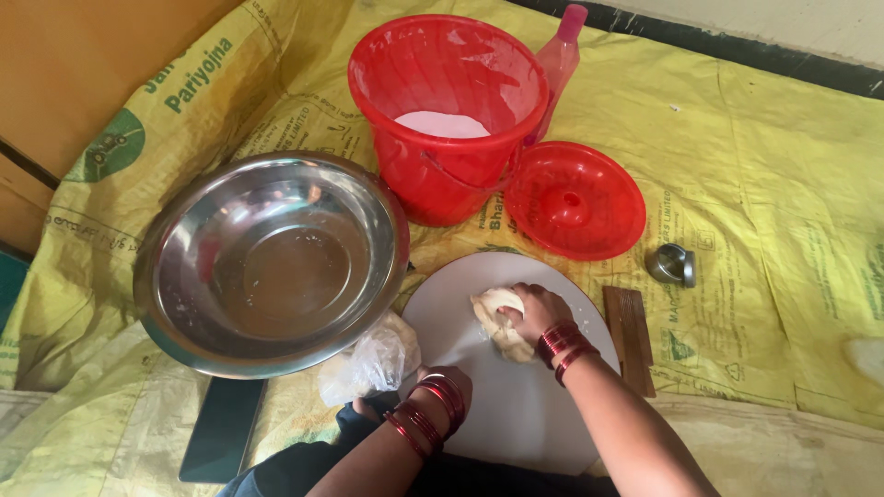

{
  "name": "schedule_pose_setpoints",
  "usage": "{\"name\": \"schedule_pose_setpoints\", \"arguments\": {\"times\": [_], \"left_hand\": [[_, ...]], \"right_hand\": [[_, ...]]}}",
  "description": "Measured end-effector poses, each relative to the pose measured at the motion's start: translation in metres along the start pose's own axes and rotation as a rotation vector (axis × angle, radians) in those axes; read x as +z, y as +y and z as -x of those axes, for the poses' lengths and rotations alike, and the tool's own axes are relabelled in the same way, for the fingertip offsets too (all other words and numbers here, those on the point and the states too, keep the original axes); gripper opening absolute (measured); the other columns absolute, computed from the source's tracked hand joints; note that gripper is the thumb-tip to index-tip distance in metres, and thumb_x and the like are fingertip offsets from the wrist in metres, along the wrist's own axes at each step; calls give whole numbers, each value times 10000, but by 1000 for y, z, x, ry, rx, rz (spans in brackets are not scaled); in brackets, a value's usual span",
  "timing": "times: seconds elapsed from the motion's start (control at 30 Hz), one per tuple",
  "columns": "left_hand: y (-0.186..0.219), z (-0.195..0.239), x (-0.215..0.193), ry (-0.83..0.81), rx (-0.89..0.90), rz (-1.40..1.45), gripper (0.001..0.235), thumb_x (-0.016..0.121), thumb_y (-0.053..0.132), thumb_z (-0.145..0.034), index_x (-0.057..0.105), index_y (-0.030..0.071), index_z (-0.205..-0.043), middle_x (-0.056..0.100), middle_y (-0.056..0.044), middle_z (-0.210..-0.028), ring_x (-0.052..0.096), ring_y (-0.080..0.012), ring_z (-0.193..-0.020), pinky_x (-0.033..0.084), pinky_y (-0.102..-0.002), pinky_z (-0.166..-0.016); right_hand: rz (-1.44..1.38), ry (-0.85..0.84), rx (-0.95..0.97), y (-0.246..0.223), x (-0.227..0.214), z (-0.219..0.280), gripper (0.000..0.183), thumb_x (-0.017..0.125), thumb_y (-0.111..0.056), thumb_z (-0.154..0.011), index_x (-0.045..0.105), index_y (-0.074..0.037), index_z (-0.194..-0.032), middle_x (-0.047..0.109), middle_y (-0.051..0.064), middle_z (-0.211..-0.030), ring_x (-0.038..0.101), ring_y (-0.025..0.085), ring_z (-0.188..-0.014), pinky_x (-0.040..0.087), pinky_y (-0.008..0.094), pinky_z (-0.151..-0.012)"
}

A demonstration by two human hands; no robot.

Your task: The person kneads a ball of dough on a white plate, repeatedly pressing and folding it with both hands. They occasionally add flour from a plastic bag to prevent sticking and continue kneading until the dough is smooth.

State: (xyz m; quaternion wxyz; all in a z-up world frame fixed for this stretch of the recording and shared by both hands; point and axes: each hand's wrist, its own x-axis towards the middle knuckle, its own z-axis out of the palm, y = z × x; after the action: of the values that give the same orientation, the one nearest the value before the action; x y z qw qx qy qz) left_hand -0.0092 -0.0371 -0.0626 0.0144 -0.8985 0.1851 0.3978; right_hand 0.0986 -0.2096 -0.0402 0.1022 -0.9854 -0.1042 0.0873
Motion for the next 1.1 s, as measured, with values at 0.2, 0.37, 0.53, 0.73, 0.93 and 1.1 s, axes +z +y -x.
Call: {"name": "schedule_pose_setpoints", "arguments": {"times": [0.2, 0.37, 0.53, 0.73, 0.93, 1.1], "left_hand": [[-1, -11, 6, -39, 25, -66, 459, 886, 297, -773, 766, 114, -1176, 742, -87, -1200, 693, -294, -1155, 534, -481, -947], [-8, -11, 9, 46, 30, -8, 356, 835, 269, -805, 799, 94, -1113, 776, -124, -1168, 737, -329, -1090, 607, -490, -856], [-28, 2, -13, 36, -9, 125, 351, 834, 249, -809, 767, 63, -1100, 756, -149, -1168, 722, -310, -1090, 571, -416, -917], [-32, 20, -26, 549, -188, 142, 284, 694, 156, -916, 709, 52, -1180, 727, -183, -1138, 723, -322, -1037, 605, -432, -832], [-35, 33, -21, 794, 219, 539, 438, 822, 303, -783, 698, 104, -1153, 683, -146, -1197, 648, -345, -1123, 504, -446, -972], [-30, 29, -15, 744, 254, 527, 425, 799, 289, -790, 718, 153, -1185, 690, -109, -1225, 647, -320, -1158, 496, -432, -1015]], "right_hand": [[125, -80, 103, -6, -9, -22, 510, 552, -584, -967, 661, -128, -1168, 743, 160, -1082, 709, 362, -1011, 567, 482, -877], [145, 109, 117, -10, 11, 0, 506, 582, -573, -941, 636, -115, -1149, 709, 163, -1088, 690, 364, -992, 582, 487, -826], [111, 268, 67, -26, 33, 42, 551, 668, -479, -826, 573, -124, -1236, 597, 143, -1245, 583, 373, -1123, 555, 497, -901], [171, 165, -338, -31, 35, 129, 692, 664, -257, -860, 389, -83, -1471, 371, 241, -1533, 296, 529, -1405, 259, 627, -1096], [175, 7, -431, -40, 22, 169, 737, 681, -175, -778, 417, -81, -1459, 374, 229, -1554, 267, 516, -1397, 211, 641, -1142], [15, 47, -233, -42, 12, 160, 464, 636, -174, -866, 571, -154, -1326, 656, 78, -1245, 582, 284, -1242, 274, 608, -1232]]}}
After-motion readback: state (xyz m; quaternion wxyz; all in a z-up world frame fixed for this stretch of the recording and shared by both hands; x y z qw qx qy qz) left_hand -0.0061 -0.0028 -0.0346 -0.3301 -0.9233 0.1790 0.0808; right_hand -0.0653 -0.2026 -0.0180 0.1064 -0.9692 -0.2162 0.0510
